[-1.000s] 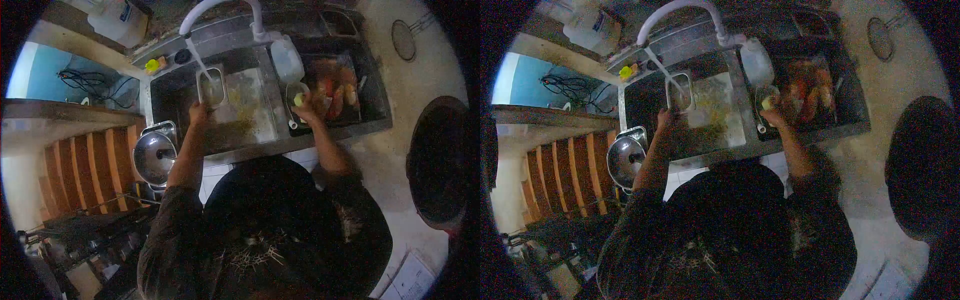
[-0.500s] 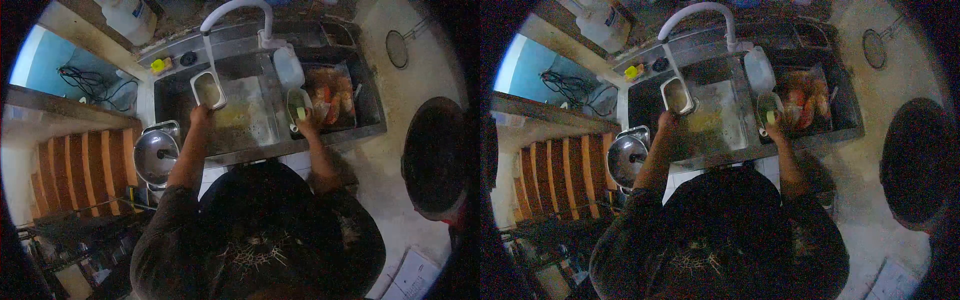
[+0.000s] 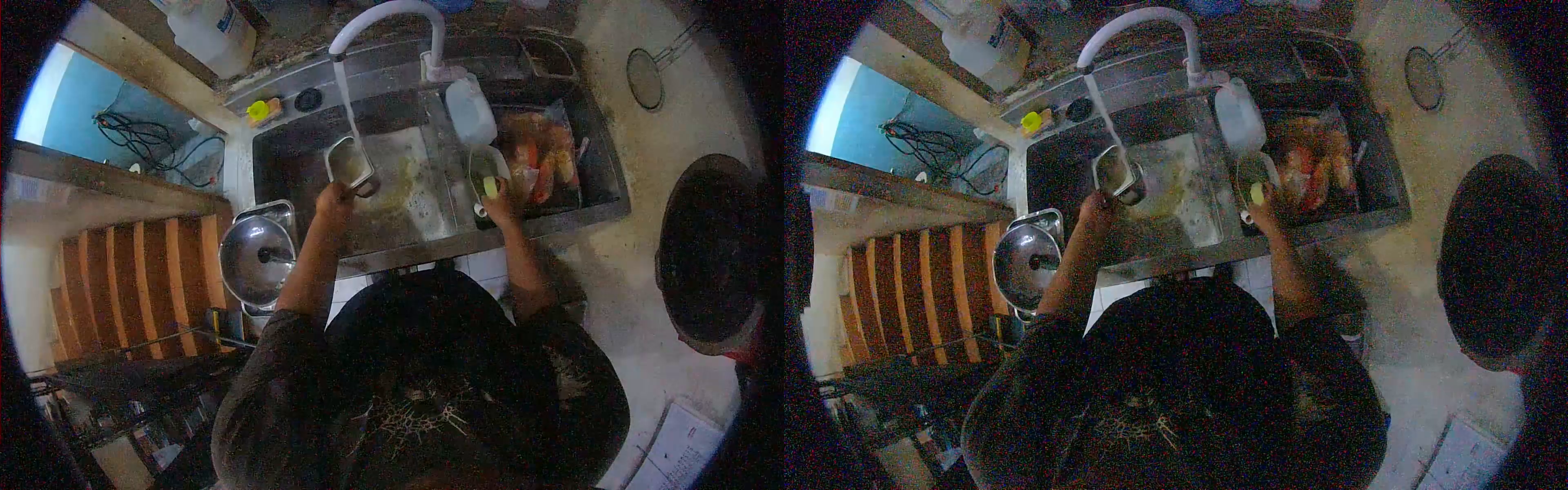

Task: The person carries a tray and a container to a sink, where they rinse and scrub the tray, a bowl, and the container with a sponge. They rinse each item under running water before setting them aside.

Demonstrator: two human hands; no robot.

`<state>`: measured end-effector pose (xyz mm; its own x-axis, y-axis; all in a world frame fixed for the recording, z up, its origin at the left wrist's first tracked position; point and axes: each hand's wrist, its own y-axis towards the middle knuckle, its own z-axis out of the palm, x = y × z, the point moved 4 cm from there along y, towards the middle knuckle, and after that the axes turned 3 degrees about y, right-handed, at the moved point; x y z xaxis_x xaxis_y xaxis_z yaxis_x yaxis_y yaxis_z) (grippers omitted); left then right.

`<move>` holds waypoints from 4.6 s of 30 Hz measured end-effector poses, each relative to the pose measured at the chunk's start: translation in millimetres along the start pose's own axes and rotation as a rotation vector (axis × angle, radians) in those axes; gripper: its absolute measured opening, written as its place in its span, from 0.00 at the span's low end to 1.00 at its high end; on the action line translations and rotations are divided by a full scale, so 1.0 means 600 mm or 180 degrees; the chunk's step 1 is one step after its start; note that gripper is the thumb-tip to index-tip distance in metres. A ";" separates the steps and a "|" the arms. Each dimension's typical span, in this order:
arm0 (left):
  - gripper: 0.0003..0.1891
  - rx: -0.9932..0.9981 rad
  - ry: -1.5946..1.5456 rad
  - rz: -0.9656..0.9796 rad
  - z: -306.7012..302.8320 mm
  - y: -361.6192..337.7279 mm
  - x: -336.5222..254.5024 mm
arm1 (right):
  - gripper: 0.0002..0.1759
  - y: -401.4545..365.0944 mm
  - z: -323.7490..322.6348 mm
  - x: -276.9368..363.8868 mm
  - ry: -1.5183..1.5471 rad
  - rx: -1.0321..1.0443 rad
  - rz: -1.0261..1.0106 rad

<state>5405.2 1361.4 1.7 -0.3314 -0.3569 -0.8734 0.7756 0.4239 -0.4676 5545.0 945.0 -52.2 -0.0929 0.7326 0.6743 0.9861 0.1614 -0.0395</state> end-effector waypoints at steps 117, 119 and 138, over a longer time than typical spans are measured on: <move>0.13 -0.0627 -0.0509 -0.0394 0.100 -0.121 0.001 | 0.16 -0.004 0.339 0.378 -0.0650 0.2427 -0.0623; 0.12 -0.0373 -0.0359 -0.0125 0.105 -0.132 -0.036 | 0.16 -0.016 0.303 0.414 -0.1063 0.2963 -0.1346; 0.13 0.0069 -0.2057 -0.1000 0.127 -0.059 -0.010 | 0.27 -0.041 0.081 0.450 0.1492 -0.0543 -0.2697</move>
<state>5420.6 1285.0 33.9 -0.1616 -0.8837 -0.4393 0.7085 0.2060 -0.6750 5489.2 1171.2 94.9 -0.7509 0.0761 0.6560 0.6285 0.3876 0.6744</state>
